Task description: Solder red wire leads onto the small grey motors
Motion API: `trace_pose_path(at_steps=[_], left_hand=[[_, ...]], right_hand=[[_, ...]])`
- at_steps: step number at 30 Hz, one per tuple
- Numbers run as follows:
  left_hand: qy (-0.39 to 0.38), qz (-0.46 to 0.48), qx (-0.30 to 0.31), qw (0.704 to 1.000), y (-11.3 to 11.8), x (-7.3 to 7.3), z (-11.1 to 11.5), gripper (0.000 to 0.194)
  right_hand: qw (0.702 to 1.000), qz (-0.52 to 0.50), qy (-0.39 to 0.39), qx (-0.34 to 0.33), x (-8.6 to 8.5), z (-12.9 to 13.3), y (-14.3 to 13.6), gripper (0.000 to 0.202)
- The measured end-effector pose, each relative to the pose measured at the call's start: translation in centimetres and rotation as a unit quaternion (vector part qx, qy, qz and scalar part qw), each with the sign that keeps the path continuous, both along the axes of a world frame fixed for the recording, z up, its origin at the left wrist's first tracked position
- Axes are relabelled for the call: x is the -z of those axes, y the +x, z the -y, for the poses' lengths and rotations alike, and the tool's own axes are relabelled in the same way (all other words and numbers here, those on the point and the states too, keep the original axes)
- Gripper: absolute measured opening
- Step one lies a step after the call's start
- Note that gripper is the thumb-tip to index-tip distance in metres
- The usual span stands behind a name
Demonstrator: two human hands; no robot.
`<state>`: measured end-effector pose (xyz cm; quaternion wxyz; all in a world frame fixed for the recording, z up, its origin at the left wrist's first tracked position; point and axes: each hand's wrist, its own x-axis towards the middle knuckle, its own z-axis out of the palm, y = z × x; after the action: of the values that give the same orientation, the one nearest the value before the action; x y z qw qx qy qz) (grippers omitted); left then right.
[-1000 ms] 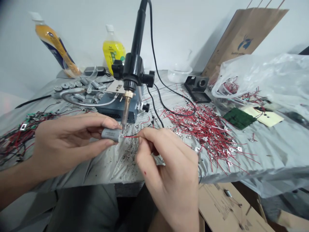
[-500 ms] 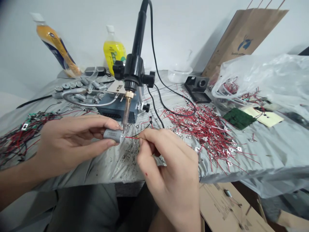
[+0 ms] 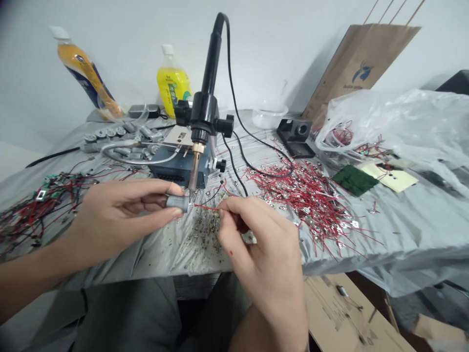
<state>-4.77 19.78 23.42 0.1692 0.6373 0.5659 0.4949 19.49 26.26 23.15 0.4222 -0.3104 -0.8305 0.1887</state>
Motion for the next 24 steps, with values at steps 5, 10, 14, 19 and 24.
trace_pose_path(at_steps=[5,10,14,19,24], left_hand=[[-0.019,-0.008,-0.008,1.000,0.4,-0.3,1.3,0.015],[-0.014,0.016,0.012,1.000,2.3,-2.0,4.7,0.018],[-0.035,0.094,0.070,0.992,5.4,-3.8,6.6,0.018],[-0.049,0.124,0.133,0.982,8.8,-4.0,9.0,0.050],[-0.141,0.051,0.097,0.984,8.1,2.0,13.6,0.053]], right_hand=[[0.999,0.033,0.020,0.003,-1.0,0.6,0.7,0.016],[0.996,0.050,0.071,0.007,-4.5,3.3,2.5,0.014],[0.991,0.060,0.109,0.048,-7.8,6.3,5.7,0.010],[0.961,0.115,0.137,0.209,-10.0,9.4,13.3,0.010],[0.939,0.239,0.071,0.237,-7.3,10.0,23.5,0.016]])
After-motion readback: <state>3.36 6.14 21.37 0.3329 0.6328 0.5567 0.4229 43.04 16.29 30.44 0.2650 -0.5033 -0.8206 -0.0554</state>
